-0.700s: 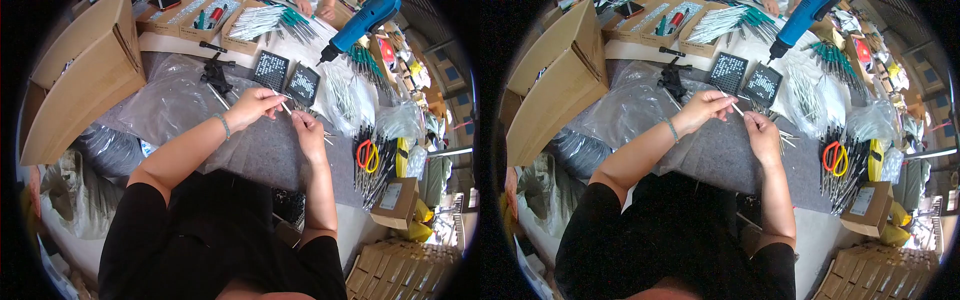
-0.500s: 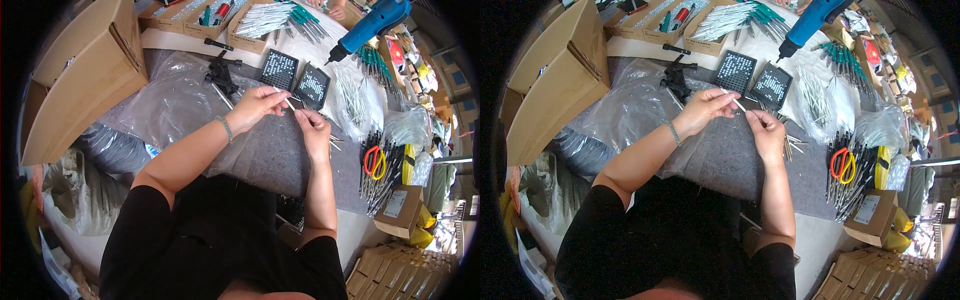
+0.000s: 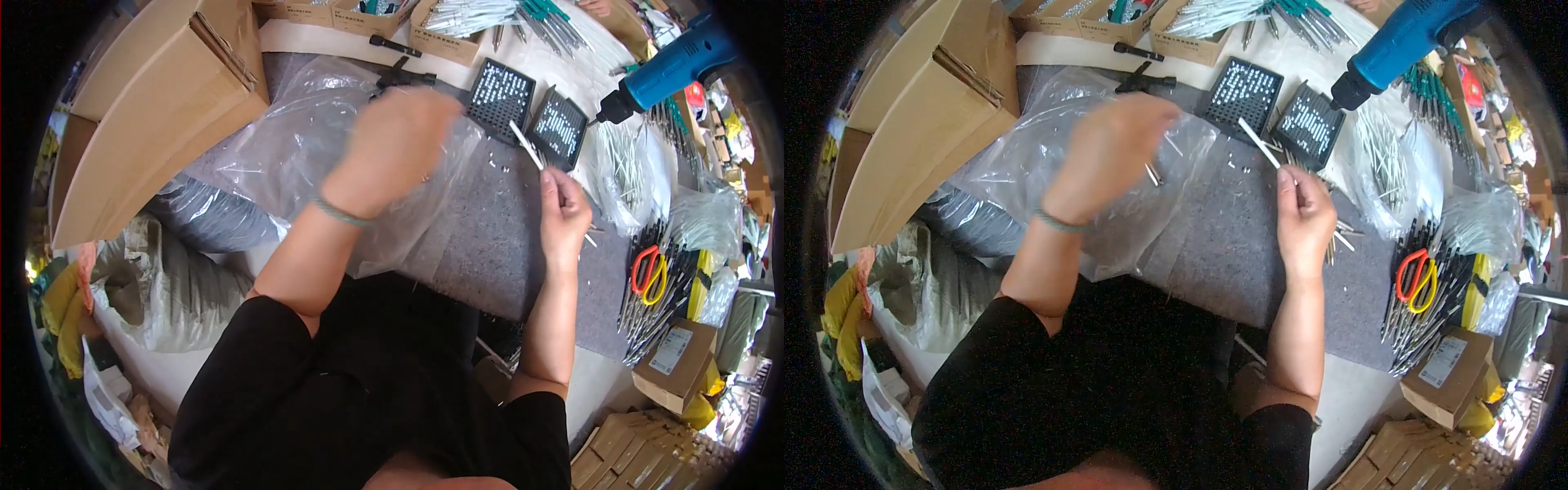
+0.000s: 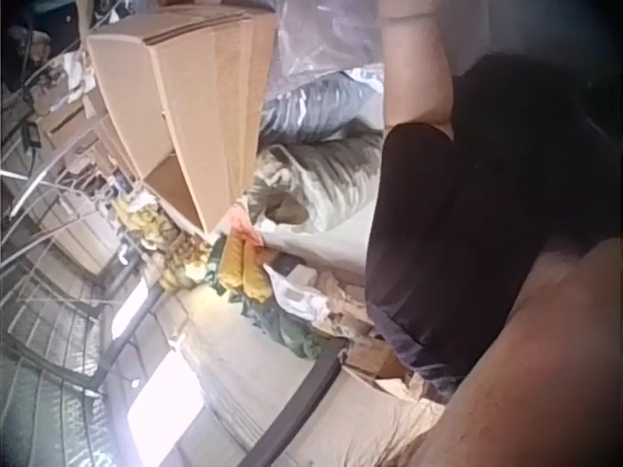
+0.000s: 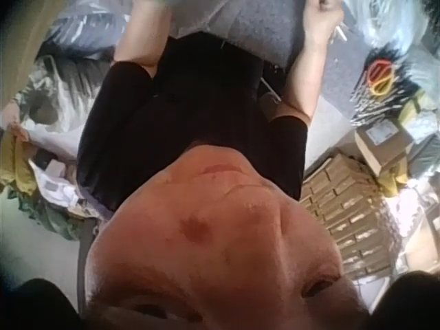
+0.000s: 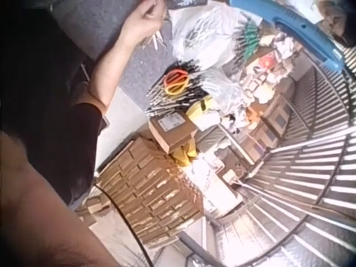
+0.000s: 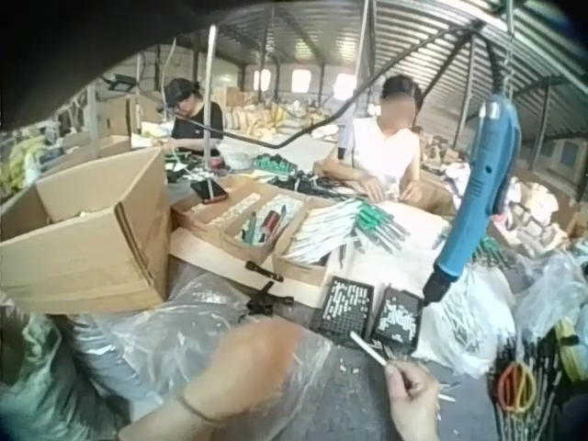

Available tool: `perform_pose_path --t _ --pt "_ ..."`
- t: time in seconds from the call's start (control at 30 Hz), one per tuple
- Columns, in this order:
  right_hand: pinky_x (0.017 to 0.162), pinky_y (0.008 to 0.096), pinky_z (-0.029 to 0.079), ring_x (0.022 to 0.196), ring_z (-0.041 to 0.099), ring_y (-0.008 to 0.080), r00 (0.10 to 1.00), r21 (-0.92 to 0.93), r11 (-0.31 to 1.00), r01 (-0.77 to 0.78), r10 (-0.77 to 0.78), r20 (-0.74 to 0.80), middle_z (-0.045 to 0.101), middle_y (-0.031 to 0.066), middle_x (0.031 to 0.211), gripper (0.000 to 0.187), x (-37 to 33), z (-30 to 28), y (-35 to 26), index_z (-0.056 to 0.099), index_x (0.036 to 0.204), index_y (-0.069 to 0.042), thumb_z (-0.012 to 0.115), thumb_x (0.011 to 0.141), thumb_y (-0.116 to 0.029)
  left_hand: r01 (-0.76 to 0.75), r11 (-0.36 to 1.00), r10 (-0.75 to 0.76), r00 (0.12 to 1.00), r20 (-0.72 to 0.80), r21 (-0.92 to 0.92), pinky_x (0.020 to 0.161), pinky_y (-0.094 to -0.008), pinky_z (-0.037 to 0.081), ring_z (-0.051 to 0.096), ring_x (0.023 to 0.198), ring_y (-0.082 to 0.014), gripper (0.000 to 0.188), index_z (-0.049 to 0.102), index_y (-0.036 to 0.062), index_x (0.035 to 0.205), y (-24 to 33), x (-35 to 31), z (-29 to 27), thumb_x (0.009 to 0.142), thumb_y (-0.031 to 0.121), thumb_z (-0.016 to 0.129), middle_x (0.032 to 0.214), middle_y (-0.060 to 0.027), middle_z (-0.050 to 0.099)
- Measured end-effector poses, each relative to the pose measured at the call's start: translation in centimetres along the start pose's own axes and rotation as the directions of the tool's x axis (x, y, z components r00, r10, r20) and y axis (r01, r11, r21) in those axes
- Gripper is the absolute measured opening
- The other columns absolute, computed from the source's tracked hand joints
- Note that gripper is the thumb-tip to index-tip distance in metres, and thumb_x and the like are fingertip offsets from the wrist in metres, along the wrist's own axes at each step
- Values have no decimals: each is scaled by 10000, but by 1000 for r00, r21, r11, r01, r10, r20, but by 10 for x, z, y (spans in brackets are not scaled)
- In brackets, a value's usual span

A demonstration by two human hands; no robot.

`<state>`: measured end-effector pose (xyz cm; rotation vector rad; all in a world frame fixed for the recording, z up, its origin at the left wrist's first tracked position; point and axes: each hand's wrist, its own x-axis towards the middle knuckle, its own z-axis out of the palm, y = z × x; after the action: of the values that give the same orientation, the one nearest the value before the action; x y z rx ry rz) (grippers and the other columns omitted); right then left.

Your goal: The person is assembling small metal and plastic hardware components, using an electric screwdriver to secure them.

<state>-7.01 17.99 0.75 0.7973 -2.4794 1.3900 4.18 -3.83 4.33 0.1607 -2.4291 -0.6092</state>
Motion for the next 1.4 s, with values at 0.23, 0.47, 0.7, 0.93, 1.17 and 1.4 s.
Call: perform_pose_path --t 0.23,0.47,0.7,0.93,1.17,1.4 --pt "656 219 449 690 539 65 994 151 984 -96 87 65 651 25 779 206 -3 7 -9 669 965 -2 645 861 -178 -226 859 14 907 421 459 656 -400 485 589 788 -285 46 592 76 797 -55 -15 -34 778 81 550 830 -76 558" --pt "669 219 461 694 562 63 993 155 984 -91 78 85 669 33 800 199 -6 6 -8 676 960 -20 649 856 -187 -434 832 273 863 425 345 650 -378 490 573 794 -263 48 576 81 804 -70 -11 -16 772 79 541 845 -62 524" --pt "602 211 444 622 537 48 992 139 986 -89 76 96 649 19 715 188 -7 5 -12 686 949 -43 662 841 -196 -563 784 396 777 489 260 624 -347 489 572 787 -235 75 580 80 813 -49 -2 -5 741 83 559 835 -45 529" --pt "493 211 407 534 514 46 989 171 985 36 -59 135 623 8 633 150 -19 9 -24 698 923 -68 696 801 -155 -378 914 351 919 179 147 611 -347 487 598 720 -245 159 617 83 830 -43 -6 -16 675 97 651 781 -46 615" --pt "514 259 467 553 613 156 983 41 985 169 -171 69 661 69 696 121 -20 10 -32 702 880 -100 711 765 -133 -263 965 257 955 149 21 610 -348 483 599 703 -264 158 623 79 831 -29 -7 -18 682 106 668 766 -60 615" --pt "546 282 501 615 648 202 957 0 958 286 -285 53 673 66 739 109 -20 11 -30 694 853 -110 716 752 -146 -306 942 283 945 164 136 602 -335 479 596 717 -244 158 624 91 835 -29 -2 -21 680 80 657 786 -43 612"
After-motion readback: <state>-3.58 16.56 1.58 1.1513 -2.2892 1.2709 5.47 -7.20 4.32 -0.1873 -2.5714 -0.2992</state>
